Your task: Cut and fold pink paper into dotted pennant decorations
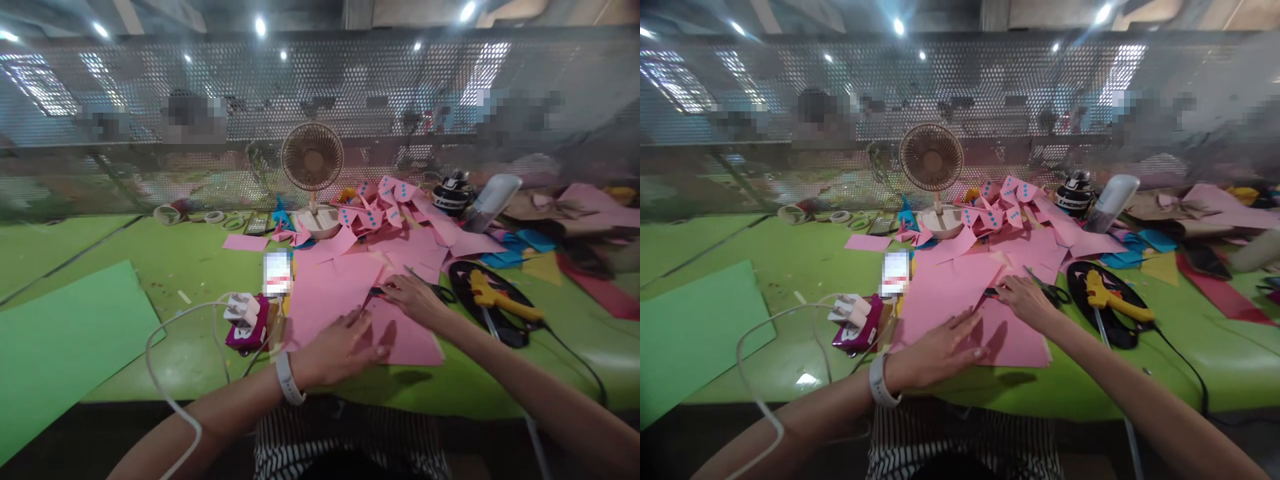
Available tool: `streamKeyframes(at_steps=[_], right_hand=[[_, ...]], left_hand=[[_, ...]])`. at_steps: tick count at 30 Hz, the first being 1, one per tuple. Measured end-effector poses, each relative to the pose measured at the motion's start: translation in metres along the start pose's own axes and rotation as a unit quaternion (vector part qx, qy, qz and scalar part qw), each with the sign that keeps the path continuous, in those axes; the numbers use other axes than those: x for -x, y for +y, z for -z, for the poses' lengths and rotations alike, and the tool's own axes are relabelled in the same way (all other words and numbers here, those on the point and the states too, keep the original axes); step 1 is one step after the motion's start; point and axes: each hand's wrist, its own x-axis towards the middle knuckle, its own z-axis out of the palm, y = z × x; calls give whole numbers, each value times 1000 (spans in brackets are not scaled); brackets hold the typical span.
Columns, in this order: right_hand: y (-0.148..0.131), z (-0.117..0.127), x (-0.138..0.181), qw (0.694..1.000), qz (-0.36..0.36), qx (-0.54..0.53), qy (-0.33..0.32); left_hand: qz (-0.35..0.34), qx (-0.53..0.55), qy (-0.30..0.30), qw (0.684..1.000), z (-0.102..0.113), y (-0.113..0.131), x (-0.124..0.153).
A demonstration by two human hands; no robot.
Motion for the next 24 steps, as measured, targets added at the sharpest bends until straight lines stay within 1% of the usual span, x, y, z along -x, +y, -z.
streamKeyframes(at_steps=[2, 4, 6, 7, 8, 9, 12, 14, 16, 17, 18, 19, 20, 21, 22, 23, 24], right_hand=[[7, 3, 4, 1000, -9, 7, -4], [12, 4, 8, 1000, -30, 6, -6], [13, 4, 12, 999, -44, -5, -7], [13, 3, 14, 999, -45, -15, -6], [11, 2, 15, 999, -43, -27, -6], [10, 2, 16, 998, -38, -42, -7], [5, 4, 19, 995, -20, -97, -16], [5, 6, 20, 992, -18, -123, -18], [6, 8, 20, 991, -27, -130, -16], [6, 9, 20, 991, -32, -128, -15], [6, 10, 21, 991, -37, -124, -15], [6, 11, 21, 992, -42, -122, -15], [6, 11, 22, 992, -46, -121, -16], [5, 12, 23, 991, -50, -120, -16], [5, 12, 24, 991, -55, -120, -16], [4, 13, 24, 991, -61, -120, -17], [4, 13, 25, 991, -66, -119, -19]], left_hand=[[19, -31, 32, 999, 8, -10, 2], [38, -72, 65, 995, 9, -22, 4], [14, -88, 59, 994, 2, -28, 7], [-4, -88, 53, 995, -3, -28, 9], [-14, -83, 57, 995, -9, -24, 11], [-32, -75, 50, 995, -14, -19, 13], [-70, -36, 30, 996, -22, 5, 21], [-103, -8, 22, 994, -20, 16, 23], [-113, 7, 47, 992, -13, 16, 20], [-97, 11, 75, 992, -8, 11, 16], [-64, 20, 122, 990, -2, 4, 10], [-11, 38, 173, 984, 4, -7, 2], [56, 69, 219, 972, 9, -19, -7], [120, 124, 241, 955, 14, -32, -16], [171, 208, 238, 933, 18, -44, -26], [207, 306, 222, 902, 20, -55, -36], [223, 390, 220, 866, 22, -64, -45]])
